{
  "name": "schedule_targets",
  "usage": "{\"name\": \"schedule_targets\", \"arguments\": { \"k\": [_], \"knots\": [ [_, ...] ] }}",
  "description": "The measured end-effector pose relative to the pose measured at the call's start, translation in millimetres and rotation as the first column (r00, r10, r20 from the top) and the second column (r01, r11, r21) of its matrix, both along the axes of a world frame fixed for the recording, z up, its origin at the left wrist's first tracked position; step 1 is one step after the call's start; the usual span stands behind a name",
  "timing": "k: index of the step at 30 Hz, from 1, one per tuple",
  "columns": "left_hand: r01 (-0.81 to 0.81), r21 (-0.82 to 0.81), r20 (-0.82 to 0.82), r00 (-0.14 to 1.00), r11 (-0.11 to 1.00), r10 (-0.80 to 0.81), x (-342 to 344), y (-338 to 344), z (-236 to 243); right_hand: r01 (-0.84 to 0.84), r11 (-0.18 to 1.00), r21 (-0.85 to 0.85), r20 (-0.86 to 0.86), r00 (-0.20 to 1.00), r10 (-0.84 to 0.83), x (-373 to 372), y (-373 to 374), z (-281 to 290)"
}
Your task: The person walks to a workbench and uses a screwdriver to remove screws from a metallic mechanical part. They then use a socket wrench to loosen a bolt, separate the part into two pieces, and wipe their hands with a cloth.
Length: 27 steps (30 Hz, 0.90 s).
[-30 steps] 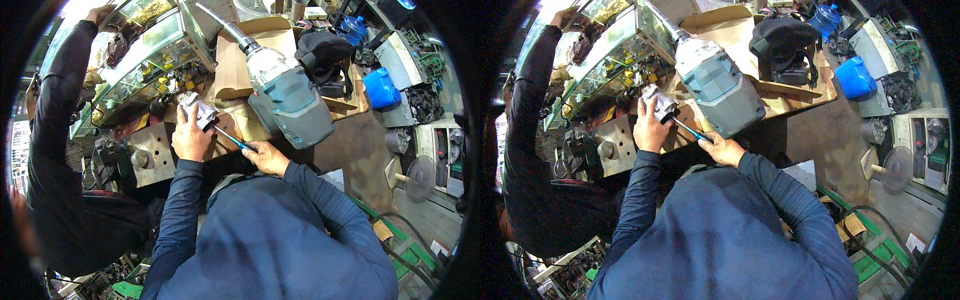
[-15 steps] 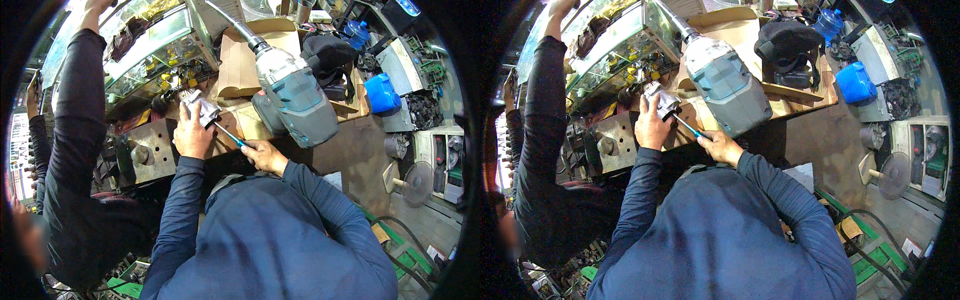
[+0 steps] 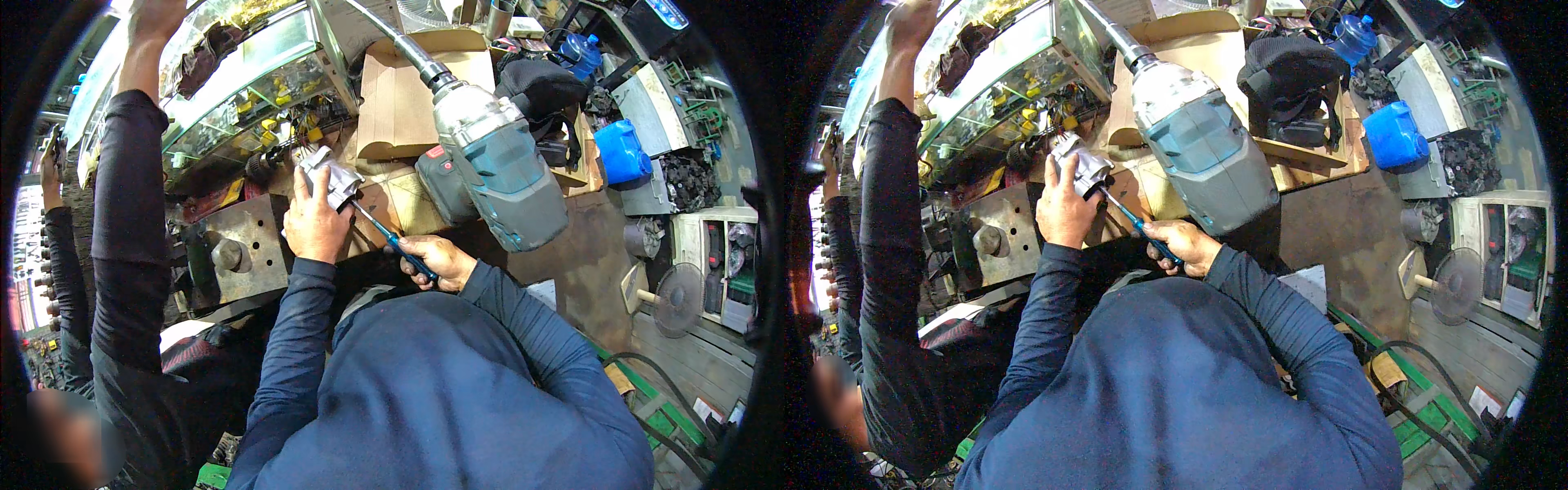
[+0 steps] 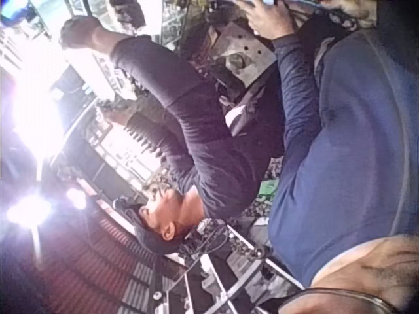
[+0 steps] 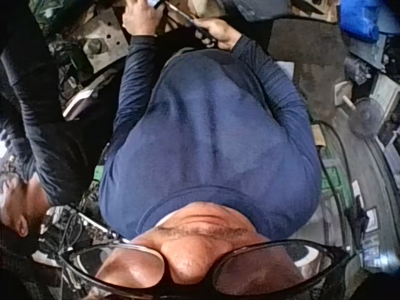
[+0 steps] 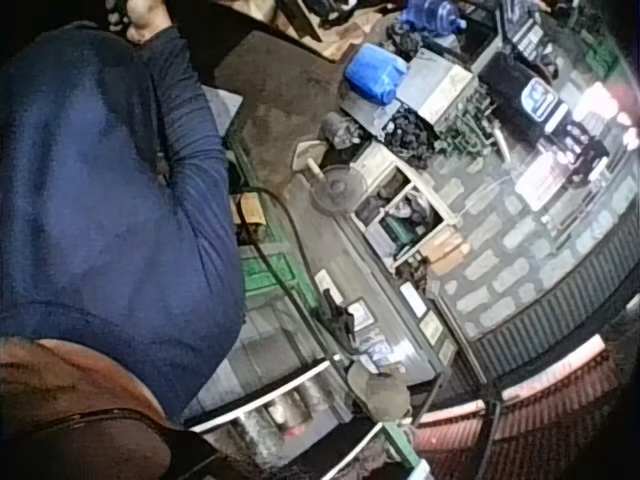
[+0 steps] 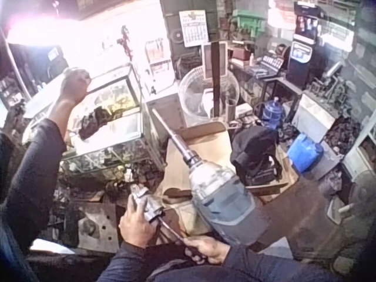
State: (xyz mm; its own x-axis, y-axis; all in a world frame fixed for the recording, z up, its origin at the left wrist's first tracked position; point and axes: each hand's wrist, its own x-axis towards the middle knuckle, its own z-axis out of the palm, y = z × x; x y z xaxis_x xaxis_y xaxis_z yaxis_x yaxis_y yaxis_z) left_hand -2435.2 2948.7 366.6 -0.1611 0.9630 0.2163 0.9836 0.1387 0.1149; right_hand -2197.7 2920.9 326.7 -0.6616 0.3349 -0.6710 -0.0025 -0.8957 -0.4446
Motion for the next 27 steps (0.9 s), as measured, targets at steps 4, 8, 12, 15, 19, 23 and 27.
{"name": "schedule_targets", "arguments": {
  "k": [4, 8, 12, 15, 19, 23, 27],
  "knots": [
    [0.023, 0.03, 0.027, 0.999, 0.999, -0.024, 0.1, 0.2, 0.6, 0.016, 0.986, -0.163, -0.1, 0.994, -0.032, 2.1, 2.6, -3.5],
    [0.035, 0.038, 0.034, 0.999, 0.999, -0.037, -1.4, 0.1, -0.6, 0.033, 0.934, -0.355, -0.207, 0.972, -0.113, 2.1, 4.3, -5.1],
    [0.056, 0.057, 0.042, 0.997, 0.997, -0.058, -3.9, -0.6, -2.2, -0.124, 0.64, 0.759, 0.25, 0.962, -0.11, -7.5, -6.0, -6.9],
    [0.076, 0.096, 0.045, 0.996, 0.992, -0.081, -4.2, 0.3, -1.7, -0.055, 0.759, 0.648, 0.244, 0.96, -0.139, -10.5, -11.9, -6.7],
    [0.025, -0.031, 0.053, 0.998, 0.999, -0.023, -1.4, 1.7, 4.3, -0.068, 0.666, 0.743, 0.275, 0.938, -0.211, -13.3, -14.6, -3.0],
    [0.083, -0.11, 0.154, 0.986, 0.99, -0.065, -7.1, -0.9, 17.8, -0.069, 0.777, 0.626, 0.28, 0.95, -0.141, -8.5, -10.7, -0.9],
    [0.206, -0.075, 0.353, 0.921, 0.976, -0.168, -37.5, 10.4, 32.2, 0.046, 0.978, 0.204, 0.02, 0.999, -0.051, -0.7, -6.1, -5.7]
  ]
}}
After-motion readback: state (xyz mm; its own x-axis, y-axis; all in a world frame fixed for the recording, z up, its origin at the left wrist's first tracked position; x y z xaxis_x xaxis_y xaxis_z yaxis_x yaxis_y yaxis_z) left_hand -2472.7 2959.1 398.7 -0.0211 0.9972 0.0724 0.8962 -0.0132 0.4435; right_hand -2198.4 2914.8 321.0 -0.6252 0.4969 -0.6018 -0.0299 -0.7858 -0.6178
